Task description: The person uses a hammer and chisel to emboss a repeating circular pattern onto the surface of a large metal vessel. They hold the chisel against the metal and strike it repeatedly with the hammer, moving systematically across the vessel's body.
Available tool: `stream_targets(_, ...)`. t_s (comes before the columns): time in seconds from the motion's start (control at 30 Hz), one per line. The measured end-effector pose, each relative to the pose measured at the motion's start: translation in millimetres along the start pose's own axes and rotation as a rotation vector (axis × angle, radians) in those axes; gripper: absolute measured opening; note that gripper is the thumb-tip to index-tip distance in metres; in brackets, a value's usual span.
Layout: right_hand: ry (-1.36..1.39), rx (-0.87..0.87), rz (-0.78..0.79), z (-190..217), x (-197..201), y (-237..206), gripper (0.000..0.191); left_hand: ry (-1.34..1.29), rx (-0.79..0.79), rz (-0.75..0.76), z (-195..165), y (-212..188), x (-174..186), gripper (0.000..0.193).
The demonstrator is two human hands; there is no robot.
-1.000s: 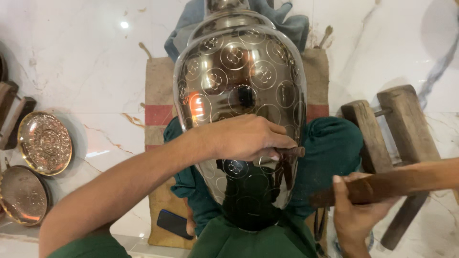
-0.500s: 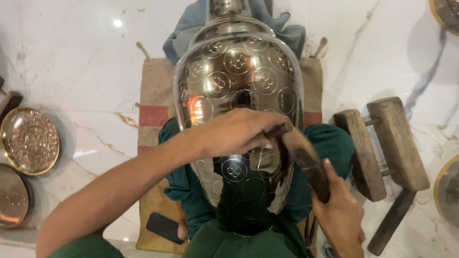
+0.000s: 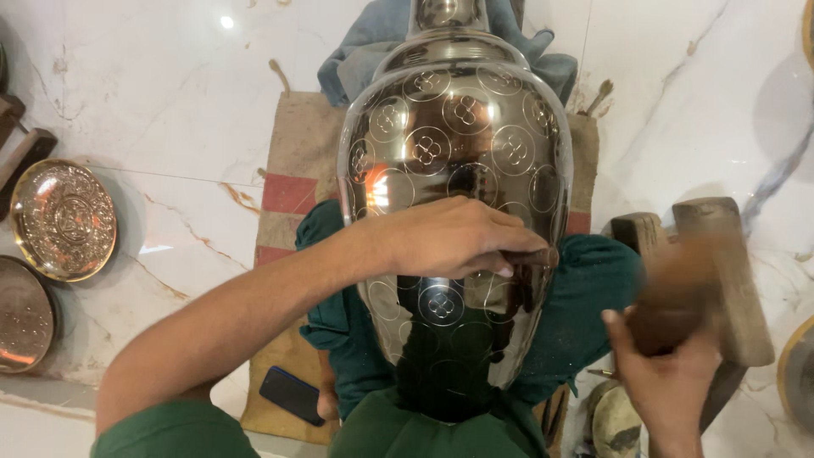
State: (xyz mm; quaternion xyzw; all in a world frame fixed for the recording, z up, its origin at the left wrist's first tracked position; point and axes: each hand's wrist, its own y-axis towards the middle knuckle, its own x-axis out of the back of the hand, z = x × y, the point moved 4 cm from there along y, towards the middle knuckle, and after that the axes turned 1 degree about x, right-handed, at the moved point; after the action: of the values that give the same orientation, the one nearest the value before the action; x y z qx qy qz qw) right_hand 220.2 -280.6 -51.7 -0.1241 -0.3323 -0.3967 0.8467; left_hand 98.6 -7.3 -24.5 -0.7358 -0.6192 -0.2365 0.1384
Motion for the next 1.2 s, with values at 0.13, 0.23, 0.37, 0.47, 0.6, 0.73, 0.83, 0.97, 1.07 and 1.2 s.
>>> stream_targets(0.13,-0.656,0.221,0.153,8.7,7.0,14.2,0.07,-0.002,0.092,-0.137,-2.1,-11.2,0.3,0.042)
stream_targets(0.23,-0.406,0.236,0.069,25.7,21.6,34.4,0.068,0.007,0.122,-0.261,-8.3,-22.3,-0.7,0.043)
stream_targets(0.37,-0.797,0.334,0.364,52.7,28.6,68.6,0.079,-0.04,0.246,-0.456,-13.9,-38.7,-9.2,0.038)
stream_targets(0.47,-0.588,0.411,0.264,86.0,30.8,86.2,0.077,-0.038,0.295,-0.614,-18.2,-47.6,-20.4,0.027)
stream_targets(0.6,-0.637,0.463,0.46,125.4,22.6,107.0,0.083,-0.043,0.378,-0.811,-21.7,-58.8,-35.3,0.025)
stream_targets(0.73,-1.07,0.66,0.621,158.6,12.5,109.5,0.083,-0.026,0.453,-1.001,-24.4,-64.0,-53.7,0.017)
stream_targets(0.83,-1.12,0.63,0.708,173.1,8.3,108.4,0.088,-0.062,0.507,-1.106,-24.0,-68.4,-67.5,0.016)
stream_targets(0.97,-1.223,0.948,0.559,201.2,5.4,104.4,0.078,-0.014,0.587,-1.178,-19.0,-72.3,-83.8,0.015)
stream_targets(1.07,-1.114,0.996,0.477,221.6,4.1,100.0,0.076,-0.028,0.617,-1.241,-13.4,-75.6,-99.4,0.019)
stream_targets(1.2,-1.269,1.084,0.466,228.8,0.8,90.7,0.045,0.022,0.609,-1.228,-6.3,-87.8,-123.1,0.022)
